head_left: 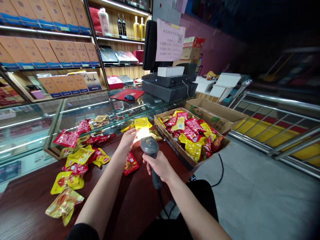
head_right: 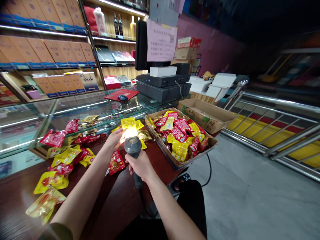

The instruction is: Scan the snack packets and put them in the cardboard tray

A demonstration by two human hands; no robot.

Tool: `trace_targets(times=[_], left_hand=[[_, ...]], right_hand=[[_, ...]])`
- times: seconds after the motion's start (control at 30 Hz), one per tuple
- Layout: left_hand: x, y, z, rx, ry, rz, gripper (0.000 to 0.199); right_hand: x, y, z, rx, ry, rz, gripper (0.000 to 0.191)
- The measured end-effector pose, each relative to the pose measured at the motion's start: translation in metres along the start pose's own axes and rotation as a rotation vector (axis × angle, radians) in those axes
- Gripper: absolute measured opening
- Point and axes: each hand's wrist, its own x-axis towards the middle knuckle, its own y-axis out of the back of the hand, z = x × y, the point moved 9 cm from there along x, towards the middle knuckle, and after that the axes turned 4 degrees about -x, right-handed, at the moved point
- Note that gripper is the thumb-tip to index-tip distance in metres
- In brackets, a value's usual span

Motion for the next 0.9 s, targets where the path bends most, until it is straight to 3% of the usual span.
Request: trace_targets(times=[0.23, 0.37, 0.53, 0.73, 0.9], left_hand=[[-0.005, -0.001, 0.0, 0.029, 0.036, 0.019, 0.035], [-0.008, 0.0, -0.003, 0.064, 0.091, 0.016, 0.03], [-0.015, -0.013, -0.017, 0.119, 0.258, -0.123, 0.031], [-0.031, -0.035, -0.021, 0.219, 0.353, -0.267, 0.03], [-0.043, -0.055, -0.014, 0.16, 0.348, -0.333, 0.031]], right_hand=[[0.003, 0.005, 0.0, 0.087, 0.026, 0.007, 0.016], [0.007, 0.033, -0.001, 0.077, 0.124, 0.169, 0.022], [0.012, 0.064, 0.0, 0.219, 0.182, 0.252, 0.026], [0.014, 0.072, 0.002, 0.432, 0.128, 0.198, 0.029], [0.009, 0.078, -0.01, 0.487, 0.058, 0.138, 0.028]])
